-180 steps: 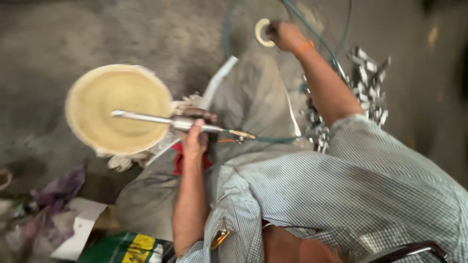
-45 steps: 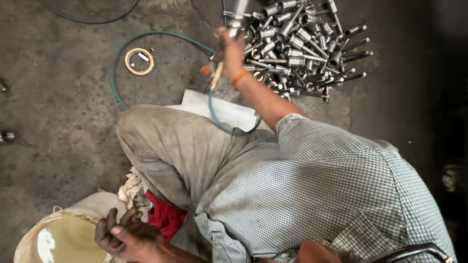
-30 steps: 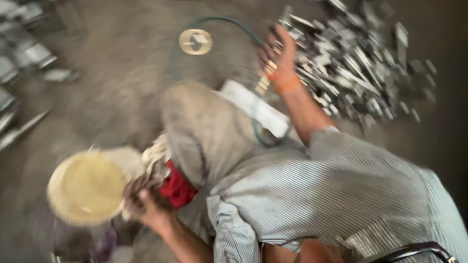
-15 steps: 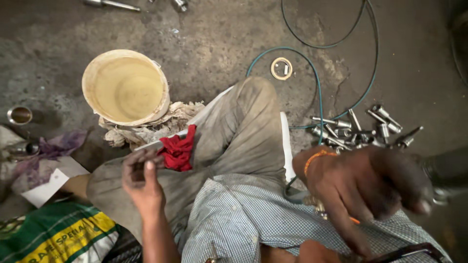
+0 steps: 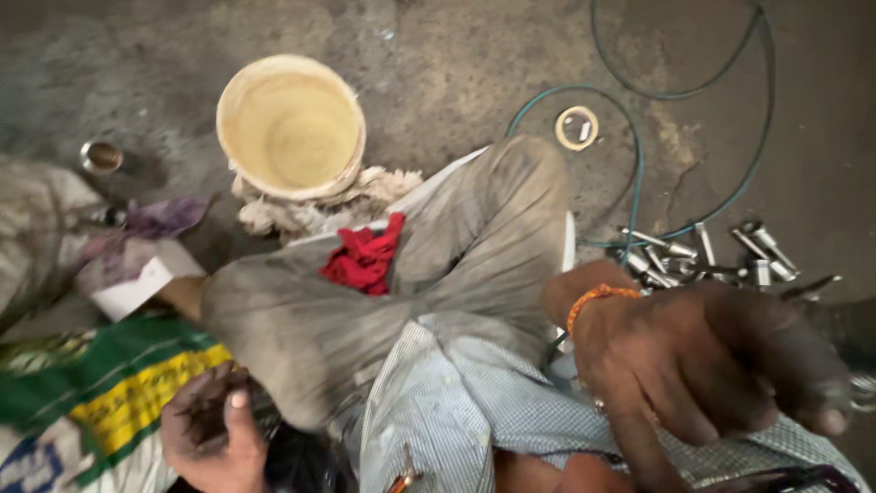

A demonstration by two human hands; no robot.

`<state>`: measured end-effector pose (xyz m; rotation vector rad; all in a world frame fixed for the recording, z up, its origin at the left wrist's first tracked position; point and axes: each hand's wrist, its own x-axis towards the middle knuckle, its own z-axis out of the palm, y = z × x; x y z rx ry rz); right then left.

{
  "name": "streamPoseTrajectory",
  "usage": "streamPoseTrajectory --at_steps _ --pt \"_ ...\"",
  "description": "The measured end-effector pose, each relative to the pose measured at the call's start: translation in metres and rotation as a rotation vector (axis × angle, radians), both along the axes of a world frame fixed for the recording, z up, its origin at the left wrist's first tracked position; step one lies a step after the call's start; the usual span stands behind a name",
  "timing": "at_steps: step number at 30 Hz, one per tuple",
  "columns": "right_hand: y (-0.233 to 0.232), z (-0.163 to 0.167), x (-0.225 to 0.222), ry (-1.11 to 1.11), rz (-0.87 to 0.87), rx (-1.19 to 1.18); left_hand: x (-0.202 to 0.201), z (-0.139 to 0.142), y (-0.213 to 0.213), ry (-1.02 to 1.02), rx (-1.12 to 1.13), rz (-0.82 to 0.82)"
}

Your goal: The person repeatedly picks up cylindrical metal parts, wipes them with a red cloth, and dips them into a bucket of liquid. The person then places the cleaned parts into a grey plastic crate. The process is repeated for multiple parts.

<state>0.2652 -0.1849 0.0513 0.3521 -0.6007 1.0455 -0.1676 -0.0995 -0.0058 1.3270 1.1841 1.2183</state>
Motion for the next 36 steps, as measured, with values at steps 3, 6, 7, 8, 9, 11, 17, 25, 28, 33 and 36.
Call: streamPoseTrajectory --at_steps 3,6,7,8,9,11,17,25,28,33,36 --pt "-0.008 -0.008 0.029 0.024 0.006 -0.136 -0.017 0.019 -0.016 0.022 0.049 0.026" --pt "0.002 -0.033 0.053 0.014 0.065 -0.309 -0.048 0.055 -0.041 0.231 0.158 0.083" --pt "0.010 -0.045 0.053 0.010 0.088 -0.353 -0.060 0.064 -0.051 0.304 0.213 0.133" --pt "0.022 -0.056 0.053 -0.003 0.123 -0.400 -0.074 0.070 -0.060 0.382 0.308 0.215" --pt "0.039 -0.067 0.053 -0.024 0.163 -0.442 -0.092 0.074 -0.068 0.467 0.382 0.311" --pt "0.083 -0.089 0.042 -0.077 0.271 -0.503 -0.139 0.076 -0.088 0.643 0.480 0.529" --pt "0.166 -0.148 -0.013 -0.189 0.577 -0.620 -0.281 0.015 -0.144 0.510 0.420 0.801" --pt "0.180 -0.182 -0.028 -0.418 0.535 -0.812 -0.341 -0.109 -0.198 0.897 -0.404 0.626" --pt "0.186 -0.177 -0.025 -0.324 0.454 -0.888 -0.336 -0.130 -0.200 0.975 -0.496 0.666" --pt "0.187 -0.166 -0.041 -0.335 0.460 -0.871 -0.350 -0.126 -0.169 1.148 -0.212 0.780" --pt "0.183 -0.159 -0.052 -0.402 0.531 -0.883 -0.351 -0.119 -0.136 1.279 -0.312 0.841"
